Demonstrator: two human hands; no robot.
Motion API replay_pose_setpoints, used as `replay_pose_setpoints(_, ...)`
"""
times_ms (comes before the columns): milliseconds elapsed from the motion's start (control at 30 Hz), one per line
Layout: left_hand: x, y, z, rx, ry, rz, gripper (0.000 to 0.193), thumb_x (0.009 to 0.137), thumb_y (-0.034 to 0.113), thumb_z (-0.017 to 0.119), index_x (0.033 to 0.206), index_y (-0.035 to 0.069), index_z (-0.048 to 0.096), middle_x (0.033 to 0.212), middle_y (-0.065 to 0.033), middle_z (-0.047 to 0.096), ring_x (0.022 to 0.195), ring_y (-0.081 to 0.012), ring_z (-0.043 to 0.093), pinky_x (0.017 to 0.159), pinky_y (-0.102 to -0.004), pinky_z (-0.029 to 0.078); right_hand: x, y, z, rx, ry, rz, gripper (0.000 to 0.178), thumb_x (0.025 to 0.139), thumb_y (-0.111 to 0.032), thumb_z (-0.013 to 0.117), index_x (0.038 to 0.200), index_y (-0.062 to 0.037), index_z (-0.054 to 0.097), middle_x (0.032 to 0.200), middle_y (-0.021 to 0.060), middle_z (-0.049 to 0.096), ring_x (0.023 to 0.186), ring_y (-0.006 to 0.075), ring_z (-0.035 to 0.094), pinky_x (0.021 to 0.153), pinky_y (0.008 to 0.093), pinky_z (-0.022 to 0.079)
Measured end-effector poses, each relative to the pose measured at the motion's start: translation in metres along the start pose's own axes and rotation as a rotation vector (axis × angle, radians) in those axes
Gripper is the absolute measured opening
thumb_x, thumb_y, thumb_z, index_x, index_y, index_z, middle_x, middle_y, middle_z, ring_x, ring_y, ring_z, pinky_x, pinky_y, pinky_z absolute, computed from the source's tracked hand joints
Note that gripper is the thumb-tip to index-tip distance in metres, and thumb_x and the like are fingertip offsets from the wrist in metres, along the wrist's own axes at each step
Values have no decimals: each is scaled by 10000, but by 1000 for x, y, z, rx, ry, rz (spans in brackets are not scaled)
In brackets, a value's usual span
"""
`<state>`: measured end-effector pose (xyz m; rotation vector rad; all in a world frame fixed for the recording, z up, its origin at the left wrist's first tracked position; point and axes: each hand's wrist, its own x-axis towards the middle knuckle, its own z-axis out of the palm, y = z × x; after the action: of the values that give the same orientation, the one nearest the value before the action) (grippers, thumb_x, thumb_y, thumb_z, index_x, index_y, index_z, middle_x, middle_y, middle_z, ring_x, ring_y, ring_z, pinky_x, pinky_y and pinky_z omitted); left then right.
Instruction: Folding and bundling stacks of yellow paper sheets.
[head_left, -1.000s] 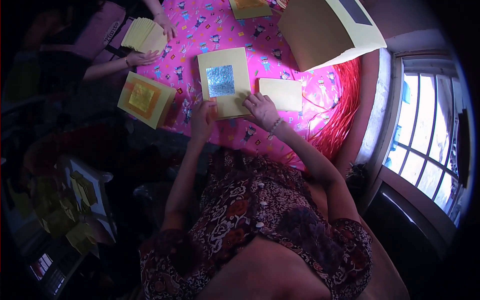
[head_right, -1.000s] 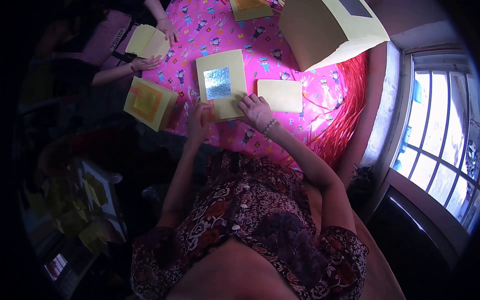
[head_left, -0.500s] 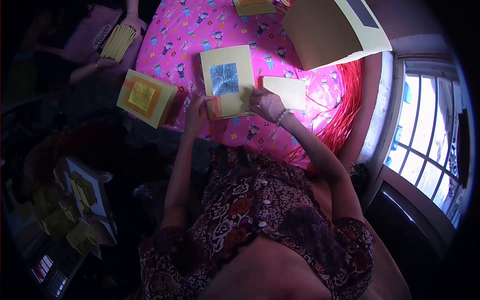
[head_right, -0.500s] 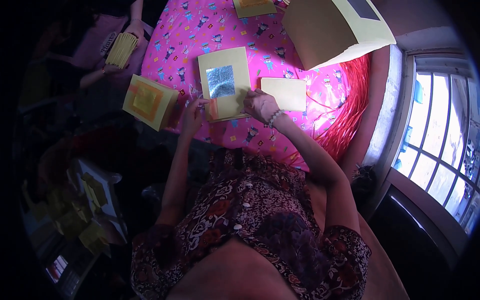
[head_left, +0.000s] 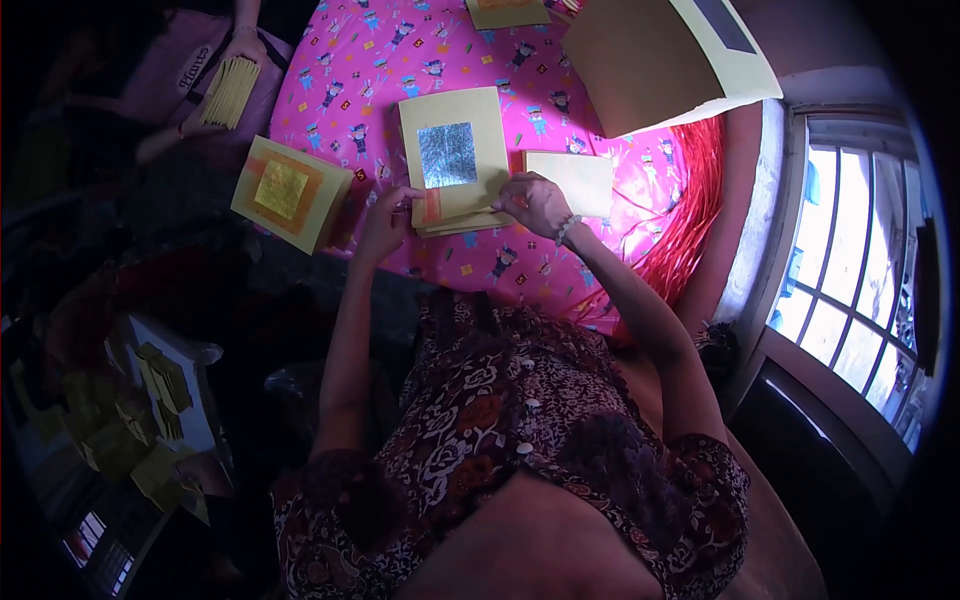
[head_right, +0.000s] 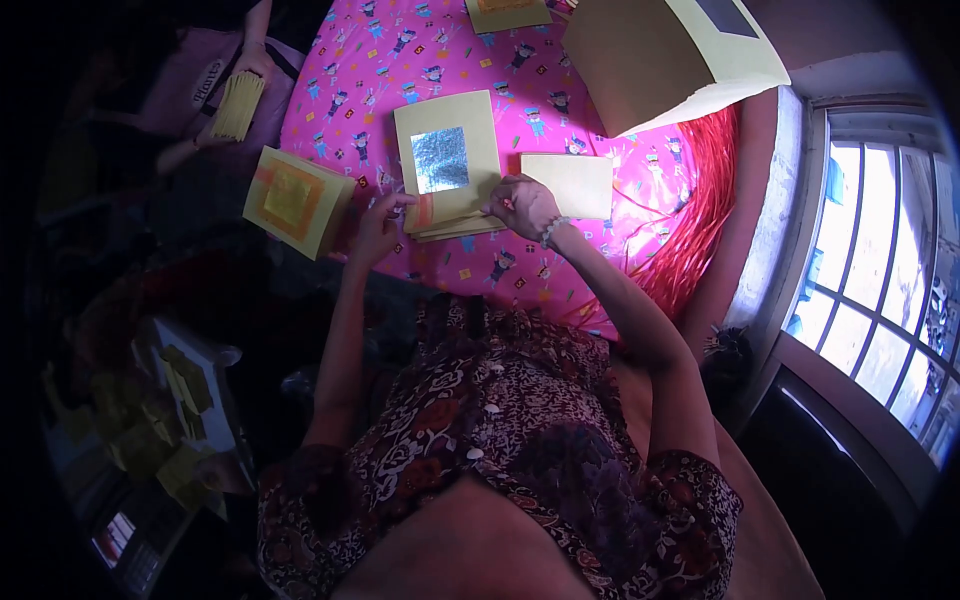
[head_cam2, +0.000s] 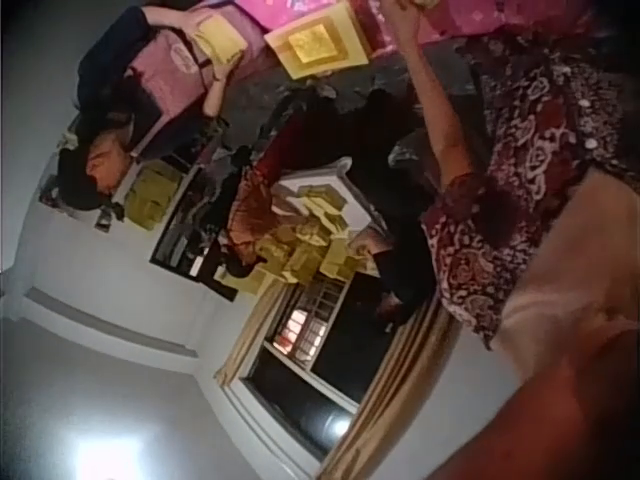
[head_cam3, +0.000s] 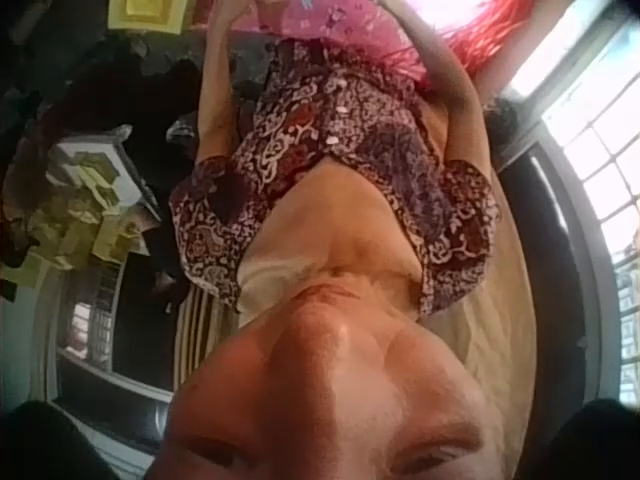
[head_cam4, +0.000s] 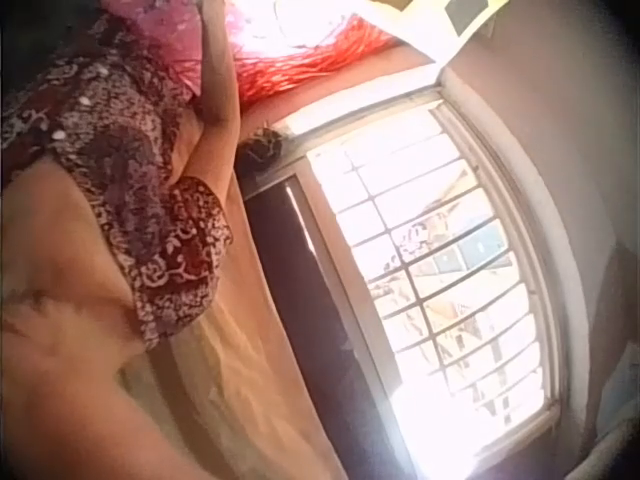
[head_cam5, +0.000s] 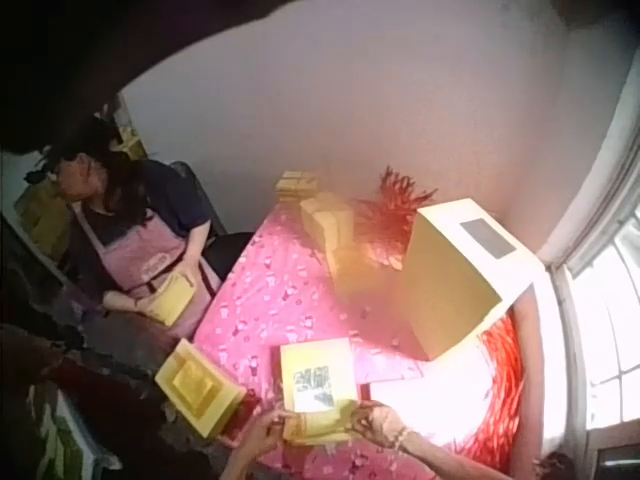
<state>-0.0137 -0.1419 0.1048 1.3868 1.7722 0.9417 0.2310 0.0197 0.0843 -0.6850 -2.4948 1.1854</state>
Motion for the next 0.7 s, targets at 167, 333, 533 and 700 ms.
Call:
replay_pose_setpoints(167, -2, 11, -4, 125, -72, 147, 421, 676, -119, 480, 1057, 36, 567, 1063, -110, 554, 1074, -287, 539, 890, -336, 453, 0, -3, 1, 93, 7, 107, 250, 800, -301, 673, 720, -70, 622, 717, 92, 600, 761, 281, 588, 691, 388, 473)
replay_pose_setpoints(333, 2, 16, 1, 192, -69, 120, 345, 699, 1, 658, 1032, 45, 578, 1046, -103, 544, 1041, -288, 541, 882, -357, 438, -4, 3, 5, -143, -9, -23, 310, 795, -362, 660, 877, -69, 601, 871, 100, 599, 868, 285, 577, 759, 375, 480)
replay_pose_setpoints(533, 2, 10, 3, 232, -44, 155, 323, 694, 70, 712, 991, 41, 589, 978, -108, 538, 960, -285, 550, 828, -359, 446, -10, -11, 9, -502, -139, -163, 515, 722, -412, 694, 1088, -83, 544, 1063, 79, 531, 1001, 243, 538, 823, 349, 479)
replay_pose_setpoints(700, -1, 11, 6, 258, -34, 172, 310, 702, 72, 710, 984, 42, 586, 1001, -107, 522, 962, -287, 544, 819, -355, 447, -7, -12, 7, -527, -169, -147, 468, 736, -398, 683, 1067, -92, 555, 1063, 75, 527, 1015, 236, 531, 819, 343, 481)
